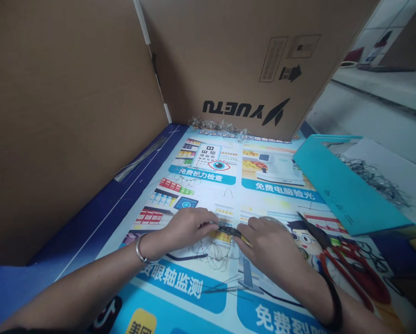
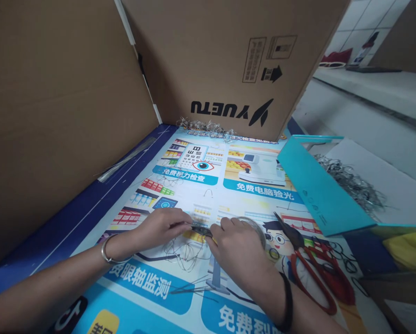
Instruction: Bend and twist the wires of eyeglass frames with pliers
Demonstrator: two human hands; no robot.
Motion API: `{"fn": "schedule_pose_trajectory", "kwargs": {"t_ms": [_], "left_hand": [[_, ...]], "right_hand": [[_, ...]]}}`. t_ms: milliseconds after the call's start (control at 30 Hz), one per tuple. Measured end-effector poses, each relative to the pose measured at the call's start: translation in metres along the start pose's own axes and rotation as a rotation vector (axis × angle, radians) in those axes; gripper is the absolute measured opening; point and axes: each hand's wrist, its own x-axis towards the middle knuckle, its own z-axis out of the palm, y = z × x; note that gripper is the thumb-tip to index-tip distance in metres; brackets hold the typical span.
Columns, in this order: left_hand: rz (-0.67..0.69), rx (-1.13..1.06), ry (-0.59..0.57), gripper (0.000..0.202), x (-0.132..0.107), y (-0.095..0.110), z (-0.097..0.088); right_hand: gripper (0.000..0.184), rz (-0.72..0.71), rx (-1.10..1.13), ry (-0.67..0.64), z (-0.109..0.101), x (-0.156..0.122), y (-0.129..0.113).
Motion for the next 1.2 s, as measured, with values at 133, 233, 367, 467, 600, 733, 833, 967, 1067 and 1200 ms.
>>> {"fn": "schedule_pose_trajectory", "kwargs": {"t_ms": [133, 233, 367, 467, 600, 733, 833, 967, 1067, 1200], "left_hand": [[0.005, 0.026, -0.02, 0.016, 0.005, 0.002, 0.001], [0.013, 0.055, -0.015, 0.016, 0.008, 0.002, 0.003], [0.012, 0.103, -0.007, 0.017, 0.01, 0.003, 0.002], [0.013, 0.169, -0.022, 0.019, 0.012, 0.005, -0.001], [0.016, 0.236, -0.032, 0.018, 0.014, 0.008, -0.003], [-0.006, 0.257, -0.039, 0.016, 0.016, 0.01, -0.003], [-0.02, 0.267, -0.054, 0.016, 0.017, 0.01, -0.003], [-0.021, 0.268, -0.058, 0.015, 0.016, 0.008, -0.002], [-0.025, 0.259, -0.079, 0.015, 0.017, 0.007, -0.002], [-0.066, 0.249, -0.111, 0.016, 0.019, 0.011, -0.005]], "right_hand": [[0.012, -0.005, -0.013, 0.013, 0.001, 0.0, 0.001], [0.013, -0.011, -0.012, 0.015, 0.002, 0.0, 0.002], [0.015, -0.02, -0.002, -0.007, 0.002, 0.0, 0.003], [0.015, -0.019, 0.01, -0.027, 0.001, 0.0, 0.005], [0.015, -0.029, 0.025, -0.031, 0.001, -0.001, 0.006], [0.015, -0.038, 0.023, 0.002, 0.001, -0.001, 0.005], [0.017, -0.033, 0.012, 0.01, 0.001, -0.001, 0.004], [0.017, -0.023, 0.005, 0.028, 0.003, -0.002, 0.002], [0.017, -0.013, -0.007, 0.051, 0.004, -0.003, 0.0], [0.018, -0.006, -0.039, 0.076, 0.002, -0.003, -0.003]]}}
